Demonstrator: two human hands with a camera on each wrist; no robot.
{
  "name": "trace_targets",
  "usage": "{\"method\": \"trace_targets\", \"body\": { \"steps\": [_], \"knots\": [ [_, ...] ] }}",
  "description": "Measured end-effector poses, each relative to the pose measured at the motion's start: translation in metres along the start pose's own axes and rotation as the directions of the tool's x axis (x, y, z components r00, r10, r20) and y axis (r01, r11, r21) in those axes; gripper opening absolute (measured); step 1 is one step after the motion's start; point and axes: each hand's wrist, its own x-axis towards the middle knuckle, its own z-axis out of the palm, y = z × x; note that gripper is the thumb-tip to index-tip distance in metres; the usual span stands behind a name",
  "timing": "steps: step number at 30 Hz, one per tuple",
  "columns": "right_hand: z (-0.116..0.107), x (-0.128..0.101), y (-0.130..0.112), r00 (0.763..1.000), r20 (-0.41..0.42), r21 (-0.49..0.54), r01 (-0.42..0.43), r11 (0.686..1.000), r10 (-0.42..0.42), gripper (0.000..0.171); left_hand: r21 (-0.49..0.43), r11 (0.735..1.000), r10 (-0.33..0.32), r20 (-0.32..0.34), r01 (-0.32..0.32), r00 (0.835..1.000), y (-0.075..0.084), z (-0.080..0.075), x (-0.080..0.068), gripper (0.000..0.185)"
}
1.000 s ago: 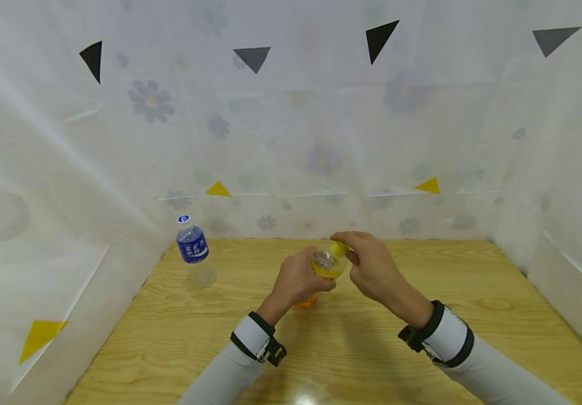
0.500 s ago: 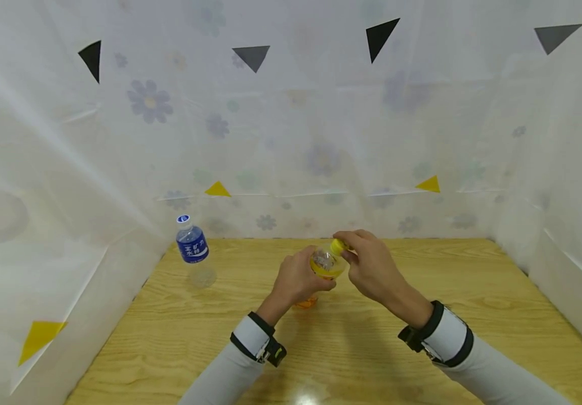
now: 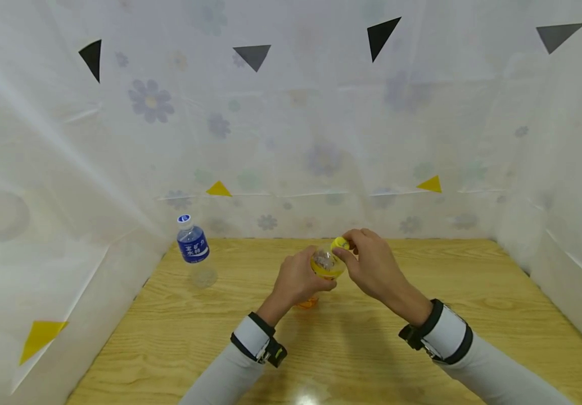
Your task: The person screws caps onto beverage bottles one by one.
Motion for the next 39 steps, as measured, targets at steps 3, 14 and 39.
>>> {"method": "trace_targets", "body": {
  "steps": [3, 14, 39],
  "knots": [
    [0.0002, 0.0001, 0.0007, 1.0, -0.006, 0.001, -0.008, 1.0, 0.008, 0.025, 0.003, 1.0, 0.003, 0.002, -0.003, 1.0, 0.0008, -0.0002, 0.0001, 0.056],
    [-0.0018, -0.0005, 0.002, 1.0, 0.01, -0.004, -0.029, 1.0, 0.029, 0.03, 0.009, 1.0, 0.009, 0.003, -0.009, 1.0, 0.0032, -0.0007, 0.0013, 0.056],
    [-0.0051, -0.0014, -0.0009, 0.996, 0.082, -0.004, 0.028, 1.0, -0.028, 0.043, 0.028, 0.999, 0.02, -0.005, -0.019, 1.0, 0.0035, 0.0011, 0.0012, 0.054]
  ]
}}
